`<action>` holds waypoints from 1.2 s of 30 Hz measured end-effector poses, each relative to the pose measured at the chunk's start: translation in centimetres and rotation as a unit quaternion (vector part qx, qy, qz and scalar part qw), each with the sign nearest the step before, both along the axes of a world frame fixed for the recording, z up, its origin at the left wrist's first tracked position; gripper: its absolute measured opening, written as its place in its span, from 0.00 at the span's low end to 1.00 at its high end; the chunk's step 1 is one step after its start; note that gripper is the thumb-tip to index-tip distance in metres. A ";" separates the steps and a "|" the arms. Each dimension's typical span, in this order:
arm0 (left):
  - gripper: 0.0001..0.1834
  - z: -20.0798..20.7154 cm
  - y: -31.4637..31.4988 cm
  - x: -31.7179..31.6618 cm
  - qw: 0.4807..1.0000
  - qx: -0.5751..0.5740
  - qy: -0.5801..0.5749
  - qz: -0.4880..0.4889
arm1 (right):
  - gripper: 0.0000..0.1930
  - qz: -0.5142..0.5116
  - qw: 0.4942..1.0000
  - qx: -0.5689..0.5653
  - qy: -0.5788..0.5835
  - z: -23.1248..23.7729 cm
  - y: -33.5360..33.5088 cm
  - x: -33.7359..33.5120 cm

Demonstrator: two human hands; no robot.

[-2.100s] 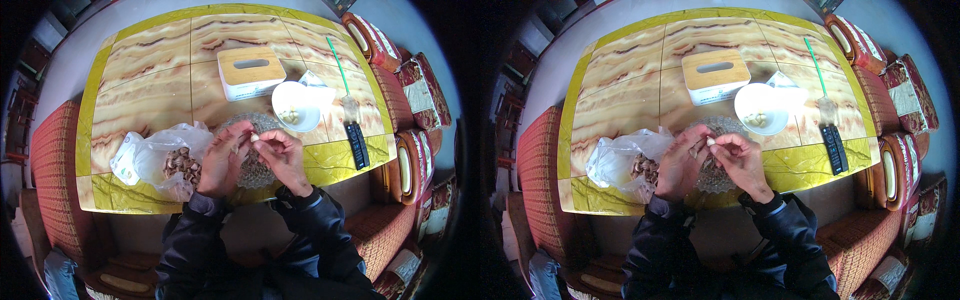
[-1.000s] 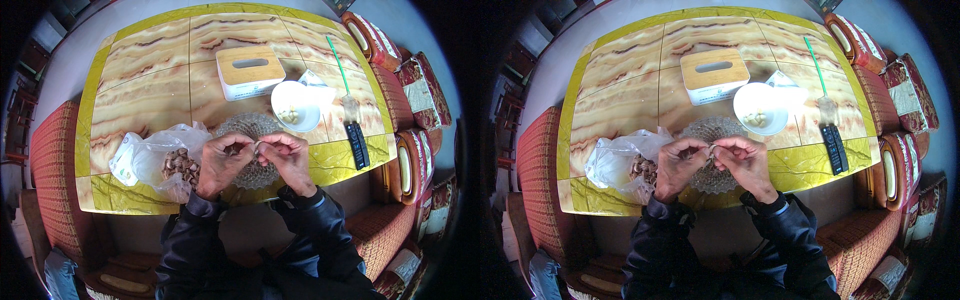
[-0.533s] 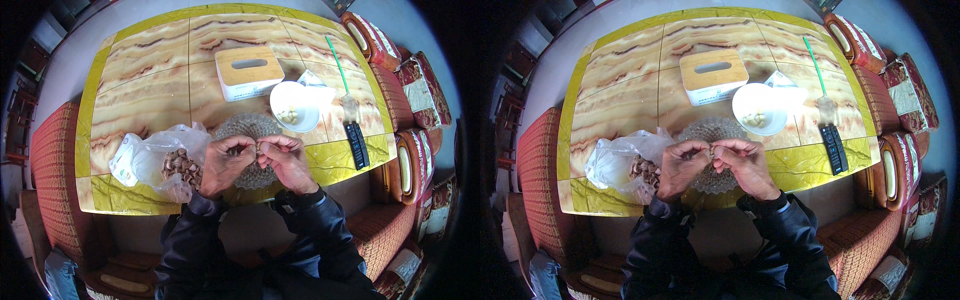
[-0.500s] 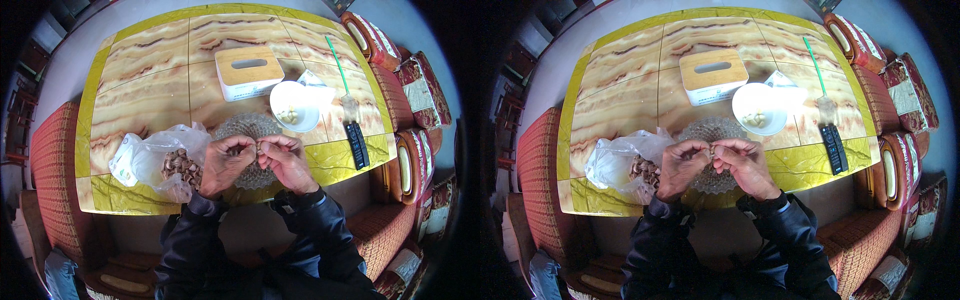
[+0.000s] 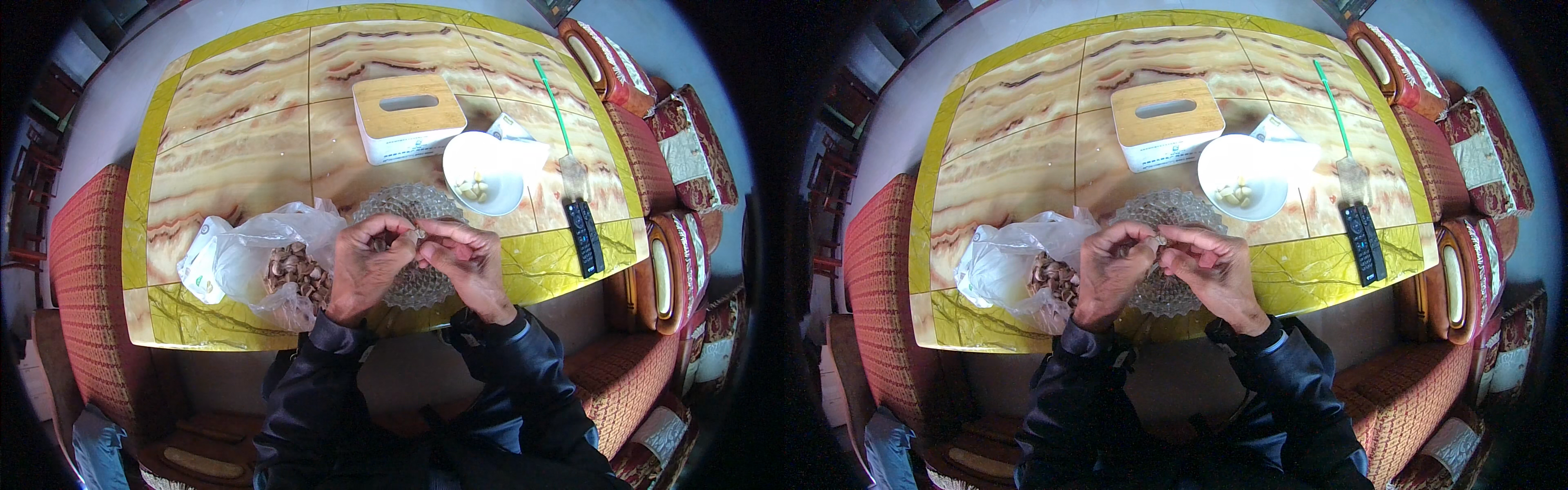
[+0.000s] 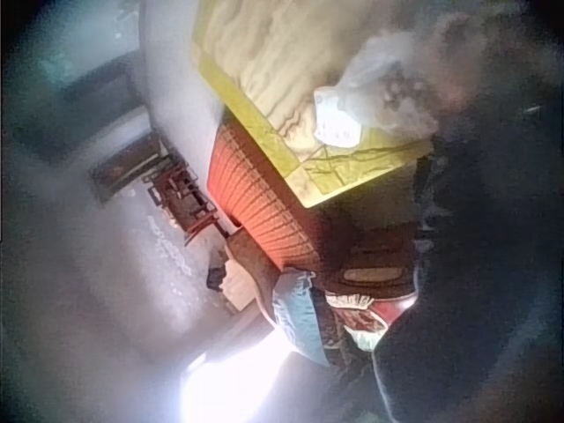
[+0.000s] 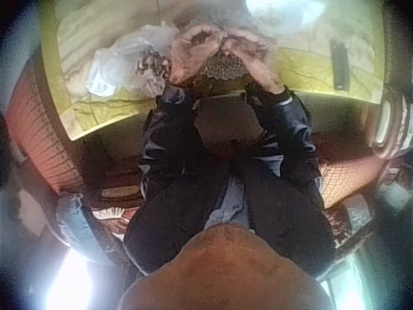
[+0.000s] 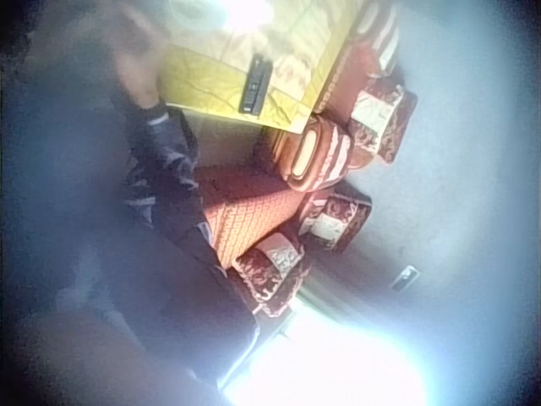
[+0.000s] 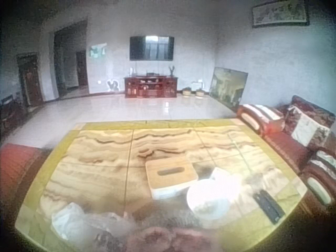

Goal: The person sits at a table and peels small nuts by hand, removing the outer shell and placing the peeled kernels into a white bowl. The shells are discarded into a plastic bag on the table.

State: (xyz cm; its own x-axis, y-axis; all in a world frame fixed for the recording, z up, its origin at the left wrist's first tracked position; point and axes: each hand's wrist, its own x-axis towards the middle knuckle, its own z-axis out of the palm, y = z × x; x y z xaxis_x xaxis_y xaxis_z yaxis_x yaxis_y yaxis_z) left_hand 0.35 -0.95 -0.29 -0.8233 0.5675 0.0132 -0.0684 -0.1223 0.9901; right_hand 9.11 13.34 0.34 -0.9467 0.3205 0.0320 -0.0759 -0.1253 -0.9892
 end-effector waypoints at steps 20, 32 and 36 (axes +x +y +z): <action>0.02 -0.3 -0.3 -0.5 0.998 -0.047 0.046 -0.026 | 0.12 0.006 0.973 -0.230 -0.016 -0.3 -0.1 -0.2; 0.05 0.1 0.3 -0.3 0.995 -0.006 0.095 0.021 | 0.09 -0.047 0.998 0.037 0.022 0.0 0.1 0.0; 0.05 -0.4 0.1 -0.5 0.992 -0.019 0.119 0.019 | 0.09 -0.034 0.996 0.074 0.020 -0.1 0.3 0.0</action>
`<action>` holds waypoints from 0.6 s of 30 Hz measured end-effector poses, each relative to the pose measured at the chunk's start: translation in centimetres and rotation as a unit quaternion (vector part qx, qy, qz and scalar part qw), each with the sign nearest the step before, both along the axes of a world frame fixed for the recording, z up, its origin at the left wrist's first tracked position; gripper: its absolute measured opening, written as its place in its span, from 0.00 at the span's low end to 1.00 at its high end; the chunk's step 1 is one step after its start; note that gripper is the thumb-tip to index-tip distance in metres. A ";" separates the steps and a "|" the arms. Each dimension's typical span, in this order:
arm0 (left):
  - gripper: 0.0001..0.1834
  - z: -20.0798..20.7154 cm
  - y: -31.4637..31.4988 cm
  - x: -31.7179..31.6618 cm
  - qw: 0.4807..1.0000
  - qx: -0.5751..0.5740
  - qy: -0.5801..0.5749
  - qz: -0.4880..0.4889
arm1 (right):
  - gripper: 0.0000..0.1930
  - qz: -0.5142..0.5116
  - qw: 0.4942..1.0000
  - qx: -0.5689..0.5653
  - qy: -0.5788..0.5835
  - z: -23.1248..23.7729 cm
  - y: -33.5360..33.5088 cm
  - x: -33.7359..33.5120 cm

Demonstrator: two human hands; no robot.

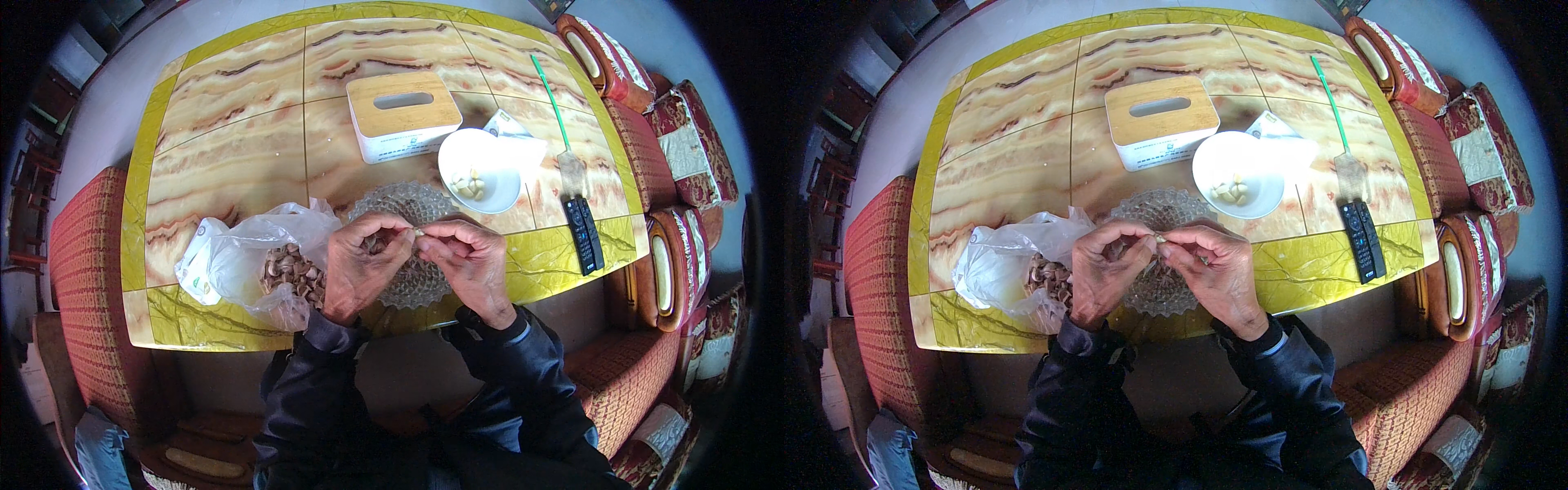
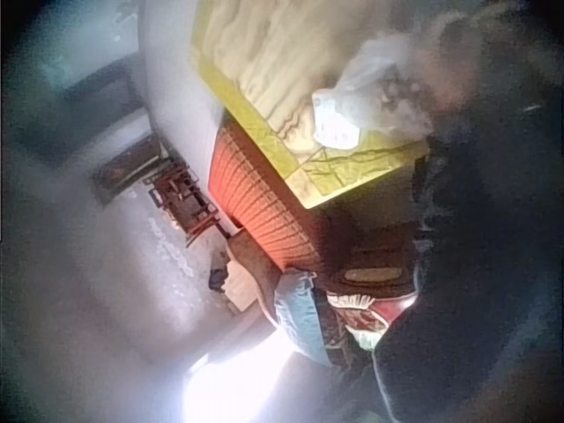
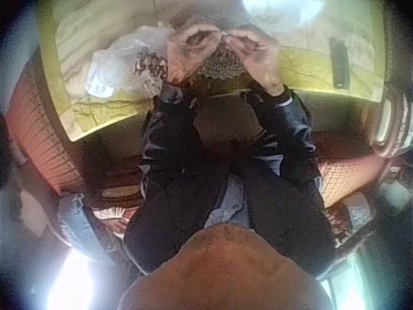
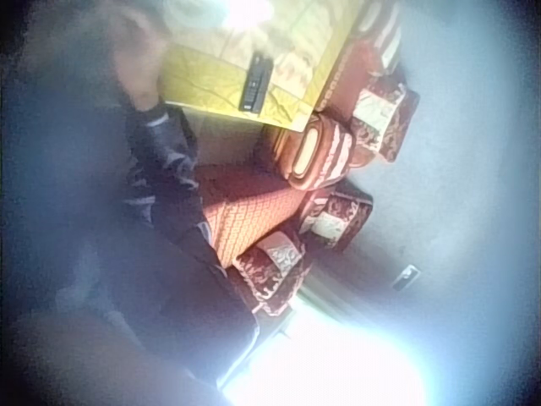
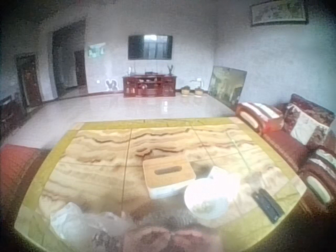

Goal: The person sits at a table and peels small nuts by hand, removing the outer shell and placing the peeled kernels into a white bowl. The shells are discarded into a plastic bag on the table.

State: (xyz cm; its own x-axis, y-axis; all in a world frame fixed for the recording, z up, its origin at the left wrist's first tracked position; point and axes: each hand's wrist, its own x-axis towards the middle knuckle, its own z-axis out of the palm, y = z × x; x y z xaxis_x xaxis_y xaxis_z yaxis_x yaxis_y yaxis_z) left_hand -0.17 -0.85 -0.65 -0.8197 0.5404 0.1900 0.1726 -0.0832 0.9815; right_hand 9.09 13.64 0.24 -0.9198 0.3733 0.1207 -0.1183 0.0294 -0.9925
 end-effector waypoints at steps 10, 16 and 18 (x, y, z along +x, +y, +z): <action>0.04 0.5 -0.1 0.1 1.000 -0.025 -0.002 0.012 | 0.08 0.028 0.997 -0.070 -0.016 0.0 0.0 0.2; 0.02 0.3 -0.5 0.2 0.999 -0.027 -0.043 0.006 | 0.07 0.047 0.982 -0.173 -0.059 0.0 0.0 0.3; 0.01 0.0 -0.4 0.1 0.997 -0.009 -0.071 -0.004 | 0.07 0.052 0.972 -0.220 -0.069 0.0 0.0 0.3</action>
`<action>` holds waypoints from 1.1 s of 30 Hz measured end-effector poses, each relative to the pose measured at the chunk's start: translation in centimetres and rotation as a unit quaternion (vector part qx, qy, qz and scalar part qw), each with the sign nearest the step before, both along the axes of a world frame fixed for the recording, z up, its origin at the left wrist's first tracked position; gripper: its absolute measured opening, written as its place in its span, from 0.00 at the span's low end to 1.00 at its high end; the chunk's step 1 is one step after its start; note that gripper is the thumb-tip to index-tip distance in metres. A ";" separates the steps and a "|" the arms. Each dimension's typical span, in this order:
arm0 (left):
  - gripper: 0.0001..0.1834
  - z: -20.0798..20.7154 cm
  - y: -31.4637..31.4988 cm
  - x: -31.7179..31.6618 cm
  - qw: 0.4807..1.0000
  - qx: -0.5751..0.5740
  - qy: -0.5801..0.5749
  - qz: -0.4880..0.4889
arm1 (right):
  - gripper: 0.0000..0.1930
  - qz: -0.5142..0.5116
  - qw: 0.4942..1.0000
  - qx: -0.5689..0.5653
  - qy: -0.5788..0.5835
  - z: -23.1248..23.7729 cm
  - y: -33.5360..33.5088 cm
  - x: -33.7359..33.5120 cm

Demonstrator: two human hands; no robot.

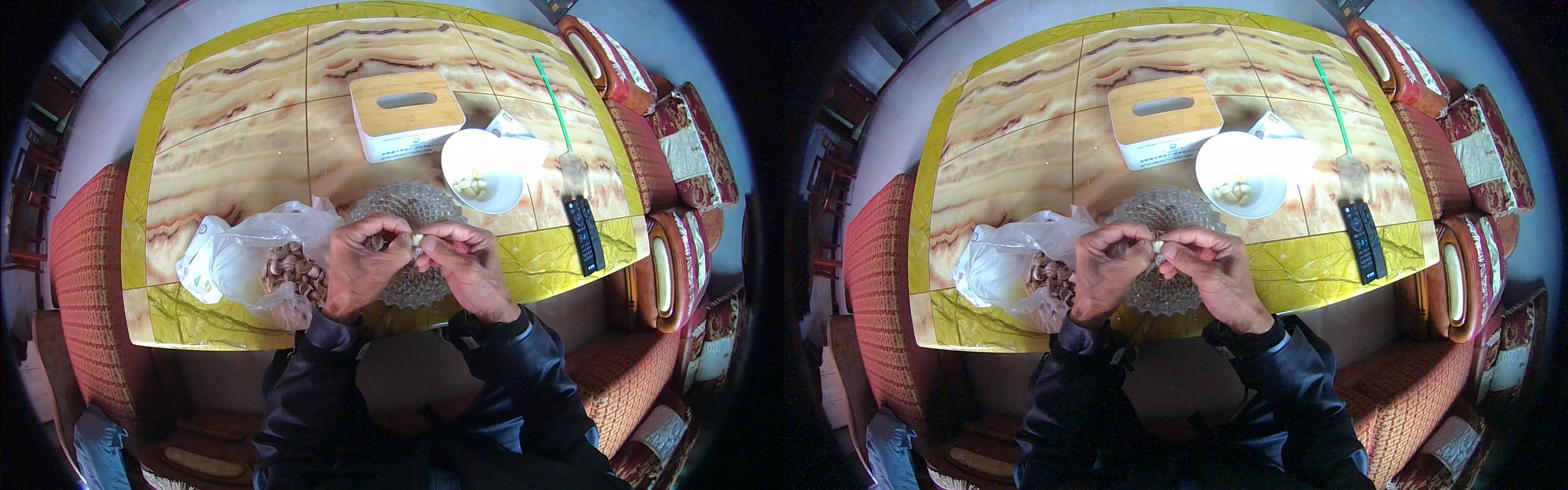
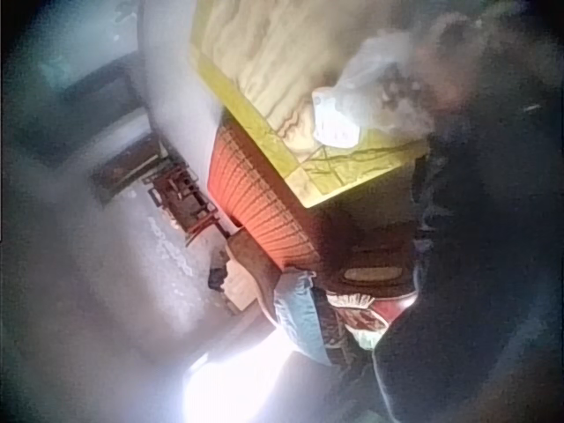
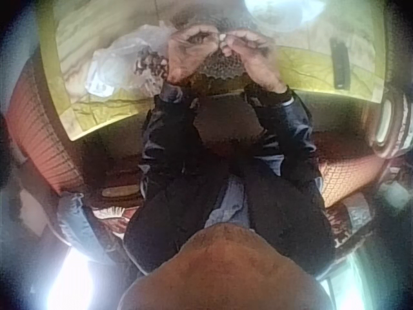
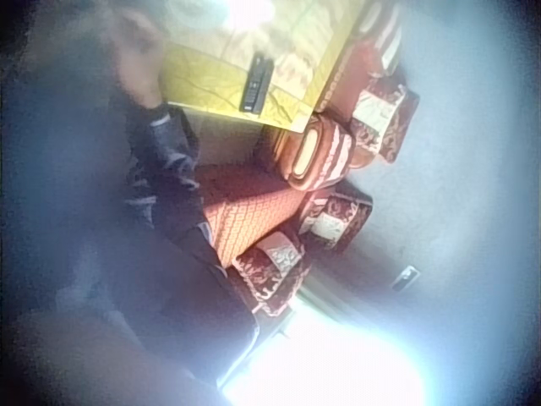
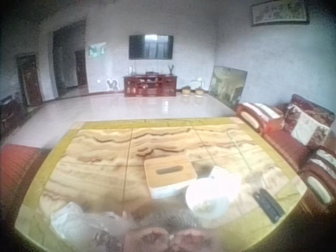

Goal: The person sits at a table and peels small nuts by hand, removing the outer shell and placing the peeled kernels into a white bowl. The shells are discarded into a plastic bag on the table.

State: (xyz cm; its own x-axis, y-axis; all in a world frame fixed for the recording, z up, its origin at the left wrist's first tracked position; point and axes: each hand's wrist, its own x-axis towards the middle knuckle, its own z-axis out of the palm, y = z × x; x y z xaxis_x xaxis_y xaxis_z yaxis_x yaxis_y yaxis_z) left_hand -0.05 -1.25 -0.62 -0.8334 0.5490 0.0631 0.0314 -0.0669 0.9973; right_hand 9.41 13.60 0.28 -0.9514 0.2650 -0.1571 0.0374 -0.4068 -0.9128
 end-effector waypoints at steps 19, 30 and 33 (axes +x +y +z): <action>0.04 0.4 0.1 0.1 0.998 -0.020 0.059 -0.003 | 0.07 -0.083 0.953 0.275 0.096 -0.3 -0.5 -0.2; 0.03 -0.6 0.1 0.0 1.000 0.011 0.002 -0.004 | 0.06 -0.049 0.990 0.117 0.066 -0.2 -0.5 0.1; 0.03 -0.9 0.1 0.0 0.997 0.047 -0.060 -0.017 | 0.05 -0.043 0.995 0.079 0.050 -0.2 -0.5 0.0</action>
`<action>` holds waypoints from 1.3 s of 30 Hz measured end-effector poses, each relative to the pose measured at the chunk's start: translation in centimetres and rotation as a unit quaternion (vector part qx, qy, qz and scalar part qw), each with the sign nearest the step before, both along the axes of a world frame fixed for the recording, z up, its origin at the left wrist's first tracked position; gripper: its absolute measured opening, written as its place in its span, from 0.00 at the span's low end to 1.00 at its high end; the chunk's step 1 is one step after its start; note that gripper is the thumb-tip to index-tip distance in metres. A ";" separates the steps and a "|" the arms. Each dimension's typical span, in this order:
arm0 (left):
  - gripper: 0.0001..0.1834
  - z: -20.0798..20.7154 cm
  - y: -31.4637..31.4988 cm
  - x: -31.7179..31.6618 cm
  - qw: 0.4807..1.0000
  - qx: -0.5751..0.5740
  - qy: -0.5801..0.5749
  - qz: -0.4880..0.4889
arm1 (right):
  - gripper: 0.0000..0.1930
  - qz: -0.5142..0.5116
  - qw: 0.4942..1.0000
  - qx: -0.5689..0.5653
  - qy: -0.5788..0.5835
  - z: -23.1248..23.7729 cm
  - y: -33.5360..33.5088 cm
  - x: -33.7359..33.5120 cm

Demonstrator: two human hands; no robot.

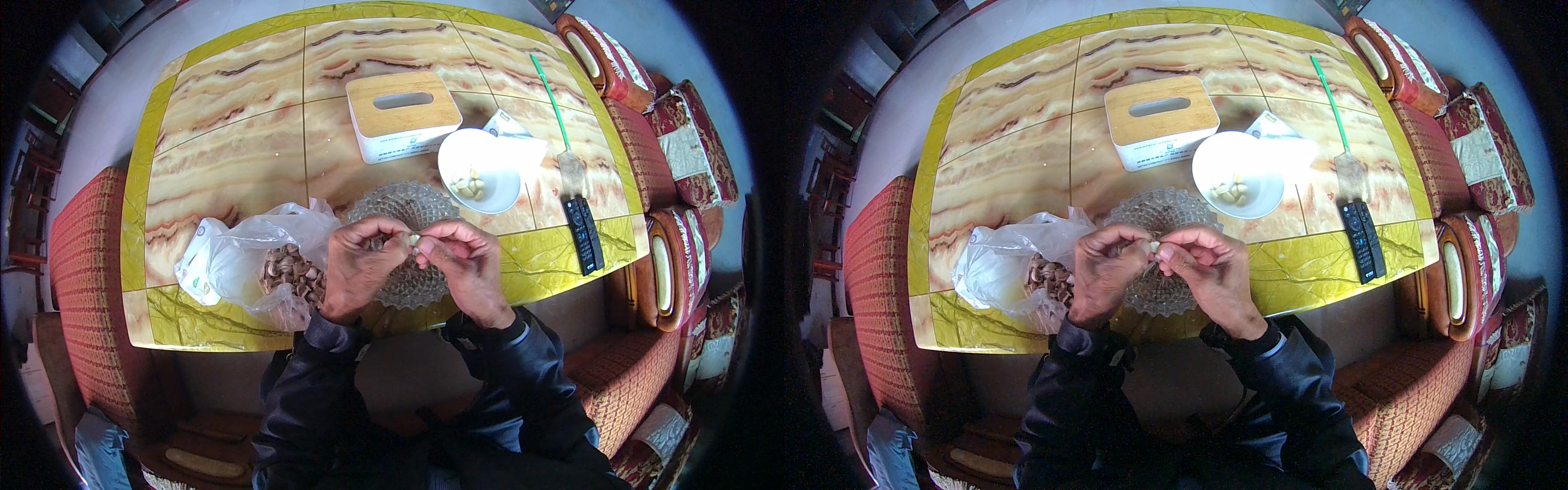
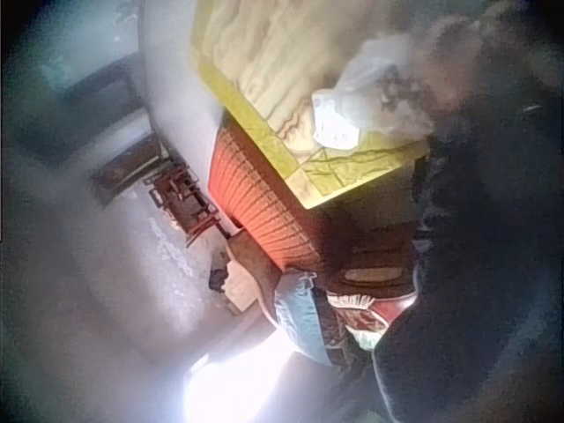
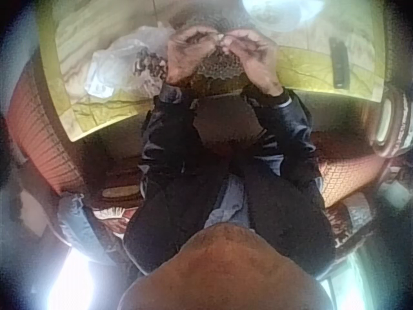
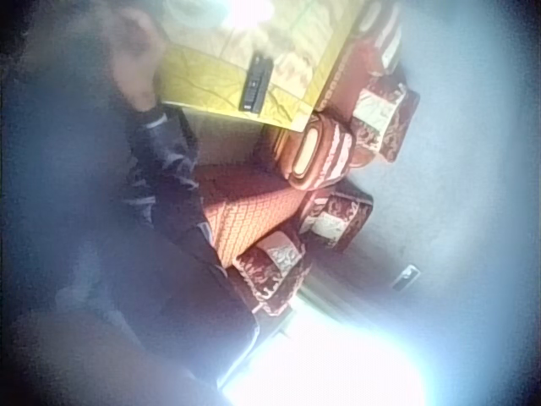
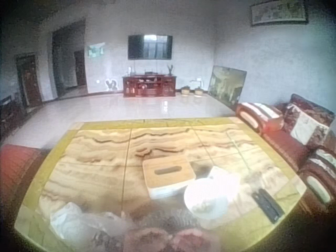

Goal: The person sits at a table and peels small nuts by hand, removing the outer shell and placing the peeled kernels into a white bowl. The shells are discarded into a plastic bag on the table.

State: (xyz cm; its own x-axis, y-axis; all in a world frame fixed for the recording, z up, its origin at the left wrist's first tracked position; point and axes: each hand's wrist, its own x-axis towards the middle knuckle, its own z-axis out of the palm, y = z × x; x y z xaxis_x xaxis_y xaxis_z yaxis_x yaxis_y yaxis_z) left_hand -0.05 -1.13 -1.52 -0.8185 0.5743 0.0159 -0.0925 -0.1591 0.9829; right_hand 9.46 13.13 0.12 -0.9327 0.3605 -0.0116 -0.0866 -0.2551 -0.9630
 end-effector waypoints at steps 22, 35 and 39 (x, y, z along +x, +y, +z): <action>0.05 1.1 0.4 1.1 0.976 0.078 -0.203 0.011 | 0.07 -0.041 0.999 -0.008 0.024 -0.5 -0.6 -0.4; 0.04 0.9 0.5 0.9 0.996 0.050 -0.078 -0.021 | 0.10 -0.024 1.000 -0.012 -0.006 -0.3 -0.1 -0.3; 0.03 0.9 0.5 0.8 0.998 0.012 -0.060 -0.012 | 0.10 -0.032 0.998 -0.039 -0.042 0.0 -0.1 -0.1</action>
